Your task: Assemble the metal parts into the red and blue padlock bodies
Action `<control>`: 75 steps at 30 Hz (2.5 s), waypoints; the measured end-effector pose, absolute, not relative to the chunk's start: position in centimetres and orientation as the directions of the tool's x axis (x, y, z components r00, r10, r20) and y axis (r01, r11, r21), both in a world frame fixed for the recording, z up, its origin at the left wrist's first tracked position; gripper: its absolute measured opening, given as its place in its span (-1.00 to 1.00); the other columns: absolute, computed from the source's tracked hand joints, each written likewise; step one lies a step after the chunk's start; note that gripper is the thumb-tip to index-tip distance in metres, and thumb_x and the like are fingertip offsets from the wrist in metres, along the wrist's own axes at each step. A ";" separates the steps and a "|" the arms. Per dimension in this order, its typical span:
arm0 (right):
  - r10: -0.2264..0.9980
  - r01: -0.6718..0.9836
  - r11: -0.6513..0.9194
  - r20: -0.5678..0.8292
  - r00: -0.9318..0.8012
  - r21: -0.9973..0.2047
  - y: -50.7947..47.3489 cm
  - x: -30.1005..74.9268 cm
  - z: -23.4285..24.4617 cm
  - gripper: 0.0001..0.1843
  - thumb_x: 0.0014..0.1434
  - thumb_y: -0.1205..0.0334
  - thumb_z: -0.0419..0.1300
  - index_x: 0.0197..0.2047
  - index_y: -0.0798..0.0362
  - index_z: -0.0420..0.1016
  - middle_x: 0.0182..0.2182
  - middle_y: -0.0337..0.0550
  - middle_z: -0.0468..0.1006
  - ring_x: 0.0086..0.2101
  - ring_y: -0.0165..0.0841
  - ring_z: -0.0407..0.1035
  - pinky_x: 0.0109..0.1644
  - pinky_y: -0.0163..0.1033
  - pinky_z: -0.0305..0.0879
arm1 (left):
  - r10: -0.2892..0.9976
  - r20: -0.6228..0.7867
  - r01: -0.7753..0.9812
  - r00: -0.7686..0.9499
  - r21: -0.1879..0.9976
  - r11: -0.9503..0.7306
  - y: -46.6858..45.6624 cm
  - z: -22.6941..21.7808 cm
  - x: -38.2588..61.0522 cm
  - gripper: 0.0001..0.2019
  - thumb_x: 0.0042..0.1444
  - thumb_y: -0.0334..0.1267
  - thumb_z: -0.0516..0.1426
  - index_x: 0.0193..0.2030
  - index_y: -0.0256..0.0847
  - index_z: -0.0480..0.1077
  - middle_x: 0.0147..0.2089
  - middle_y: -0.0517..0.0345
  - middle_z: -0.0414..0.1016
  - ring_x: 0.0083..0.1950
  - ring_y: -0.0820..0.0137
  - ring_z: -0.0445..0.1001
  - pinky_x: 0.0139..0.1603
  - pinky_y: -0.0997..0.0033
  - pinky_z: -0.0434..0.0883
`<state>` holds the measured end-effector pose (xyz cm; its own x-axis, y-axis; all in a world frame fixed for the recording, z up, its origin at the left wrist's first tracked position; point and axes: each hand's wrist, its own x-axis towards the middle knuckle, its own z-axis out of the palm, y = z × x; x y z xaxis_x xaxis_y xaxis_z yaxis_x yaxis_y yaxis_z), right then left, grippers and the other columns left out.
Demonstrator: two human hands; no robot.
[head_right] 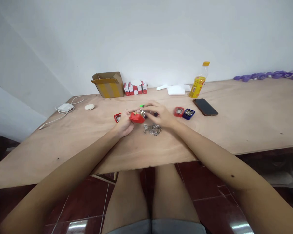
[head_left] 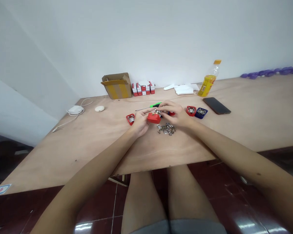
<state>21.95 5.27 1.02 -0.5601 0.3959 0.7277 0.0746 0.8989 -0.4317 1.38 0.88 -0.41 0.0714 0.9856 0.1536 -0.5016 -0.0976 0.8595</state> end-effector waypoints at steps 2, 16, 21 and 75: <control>0.427 0.094 0.886 0.717 -0.551 -0.455 5.2 21.8 0.8 -0.77 0.46 0.24 0.22 0.09 -0.12 0.66 0.00 -0.06 0.62 0.02 -0.14 0.52 0.15 0.08 0.53 | 0.988 0.139 -0.511 0.074 0.856 -0.082 0.9 -0.4 1.3 -0.69 -0.13 -0.34 0.55 -0.19 -0.25 0.70 -0.11 -0.07 0.76 0.06 0.17 0.69 0.14 0.23 0.55; 0.490 0.221 0.870 0.725 -0.485 -0.440 4.5 22.0 1.0 -0.72 0.44 0.30 0.24 0.13 -0.21 0.55 0.05 -0.04 0.40 0.01 -0.10 0.43 0.19 0.17 0.54 | 0.982 0.136 -0.506 0.128 0.861 -0.053 0.7 0.0 1.4 -0.65 0.05 -0.28 0.49 0.00 -0.17 0.69 0.00 -0.02 0.74 0.11 0.20 0.67 0.13 0.26 0.54; 0.439 0.177 0.893 0.716 -0.542 -0.413 4.5 21.8 1.2 -0.64 0.45 0.32 0.19 0.20 -0.27 0.55 -0.01 -0.06 0.41 0.02 -0.10 0.42 0.14 0.13 0.53 | 0.985 0.124 -0.502 0.123 0.864 -0.045 0.8 -0.2 1.3 -0.60 0.01 -0.25 0.51 0.02 -0.18 0.69 -0.03 -0.02 0.74 0.07 0.23 0.67 0.08 0.30 0.54; 0.483 0.225 0.873 0.712 -0.510 -0.432 4.6 22.0 1.3 -0.74 0.48 0.24 0.19 0.15 -0.25 0.54 -0.11 -0.09 0.36 -0.07 -0.12 0.38 0.11 0.12 0.50 | 0.992 0.081 -0.510 0.100 0.860 -0.019 0.3 0.5 2.1 -0.70 0.00 -0.29 0.49 -0.10 -0.22 0.69 -0.05 -0.04 0.75 0.10 0.16 0.67 0.13 0.23 0.57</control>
<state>21.98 4.64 1.35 -0.5099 0.4833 0.7116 0.2250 0.8734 -0.4319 2.07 0.34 0.49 0.0999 0.9917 0.0813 -0.5097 -0.0192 0.8601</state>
